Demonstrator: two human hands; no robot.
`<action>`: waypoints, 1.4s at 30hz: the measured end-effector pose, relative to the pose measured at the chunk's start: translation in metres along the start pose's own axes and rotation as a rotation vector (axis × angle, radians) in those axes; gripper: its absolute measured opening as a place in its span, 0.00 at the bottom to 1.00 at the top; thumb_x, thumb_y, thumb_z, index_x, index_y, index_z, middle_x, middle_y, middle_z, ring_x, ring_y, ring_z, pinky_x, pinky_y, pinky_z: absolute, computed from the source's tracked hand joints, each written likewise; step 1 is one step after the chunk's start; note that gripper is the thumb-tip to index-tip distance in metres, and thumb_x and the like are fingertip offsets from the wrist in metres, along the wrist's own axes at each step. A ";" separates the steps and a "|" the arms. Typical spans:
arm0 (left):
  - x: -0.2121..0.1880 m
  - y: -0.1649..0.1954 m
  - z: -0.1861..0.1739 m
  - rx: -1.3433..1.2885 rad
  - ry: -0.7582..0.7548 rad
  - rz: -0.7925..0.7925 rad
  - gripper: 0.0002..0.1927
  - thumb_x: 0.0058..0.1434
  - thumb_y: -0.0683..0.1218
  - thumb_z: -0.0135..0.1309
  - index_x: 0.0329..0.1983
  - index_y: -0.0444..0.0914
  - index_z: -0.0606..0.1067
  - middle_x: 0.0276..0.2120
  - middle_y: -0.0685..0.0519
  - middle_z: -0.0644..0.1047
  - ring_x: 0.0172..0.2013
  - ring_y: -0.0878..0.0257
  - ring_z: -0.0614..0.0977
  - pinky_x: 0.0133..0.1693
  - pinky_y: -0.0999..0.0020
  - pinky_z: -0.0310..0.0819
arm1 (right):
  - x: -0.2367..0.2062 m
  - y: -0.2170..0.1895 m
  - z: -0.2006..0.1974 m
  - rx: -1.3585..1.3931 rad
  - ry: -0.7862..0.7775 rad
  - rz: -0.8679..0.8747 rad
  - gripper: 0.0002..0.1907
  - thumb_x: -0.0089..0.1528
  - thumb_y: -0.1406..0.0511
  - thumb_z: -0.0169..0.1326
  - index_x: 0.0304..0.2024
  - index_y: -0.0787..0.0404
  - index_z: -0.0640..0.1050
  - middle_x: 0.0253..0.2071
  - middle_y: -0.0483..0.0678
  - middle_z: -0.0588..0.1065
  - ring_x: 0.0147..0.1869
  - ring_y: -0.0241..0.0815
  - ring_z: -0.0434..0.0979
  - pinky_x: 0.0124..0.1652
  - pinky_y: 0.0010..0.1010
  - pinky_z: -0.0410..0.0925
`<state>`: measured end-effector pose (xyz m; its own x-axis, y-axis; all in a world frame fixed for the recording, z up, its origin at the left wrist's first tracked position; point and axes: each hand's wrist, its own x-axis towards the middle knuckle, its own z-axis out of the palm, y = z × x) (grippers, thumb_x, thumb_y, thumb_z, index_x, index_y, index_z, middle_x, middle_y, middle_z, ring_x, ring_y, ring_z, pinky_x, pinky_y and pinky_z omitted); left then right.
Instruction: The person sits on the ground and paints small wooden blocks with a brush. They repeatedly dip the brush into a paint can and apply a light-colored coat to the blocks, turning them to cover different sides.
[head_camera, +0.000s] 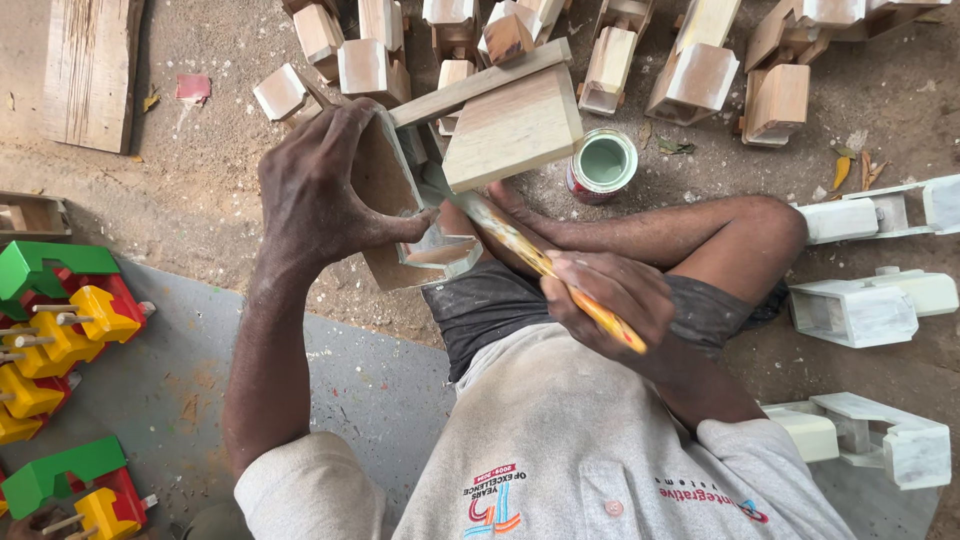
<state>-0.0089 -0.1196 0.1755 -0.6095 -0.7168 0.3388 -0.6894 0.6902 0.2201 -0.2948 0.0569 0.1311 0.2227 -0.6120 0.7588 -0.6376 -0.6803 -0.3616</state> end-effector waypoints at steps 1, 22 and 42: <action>0.000 -0.001 0.001 -0.004 0.006 0.001 0.53 0.37 0.70 0.77 0.60 0.35 0.74 0.47 0.46 0.81 0.44 0.54 0.85 0.46 0.56 0.81 | -0.002 -0.002 -0.001 0.048 0.017 0.061 0.14 0.61 0.73 0.65 0.46 0.68 0.75 0.43 0.55 0.79 0.46 0.49 0.86 0.43 0.35 0.82; -0.004 0.003 0.001 0.013 -0.001 -0.032 0.54 0.38 0.71 0.74 0.61 0.34 0.73 0.49 0.42 0.81 0.44 0.53 0.85 0.48 0.56 0.81 | -0.001 -0.004 0.019 0.036 0.050 -0.066 0.17 0.61 0.68 0.68 0.47 0.69 0.76 0.43 0.56 0.80 0.45 0.49 0.85 0.41 0.35 0.82; -0.015 -0.012 0.010 -0.009 -0.043 -0.076 0.54 0.38 0.72 0.75 0.59 0.35 0.73 0.43 0.46 0.82 0.39 0.56 0.85 0.41 0.57 0.82 | -0.022 -0.021 0.005 0.053 0.111 -0.101 0.10 0.60 0.73 0.64 0.40 0.70 0.76 0.37 0.52 0.77 0.39 0.46 0.85 0.37 0.34 0.82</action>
<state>0.0046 -0.1187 0.1591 -0.5719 -0.7705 0.2814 -0.7306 0.6344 0.2523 -0.2821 0.0825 0.1193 0.1989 -0.4928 0.8471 -0.5752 -0.7585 -0.3062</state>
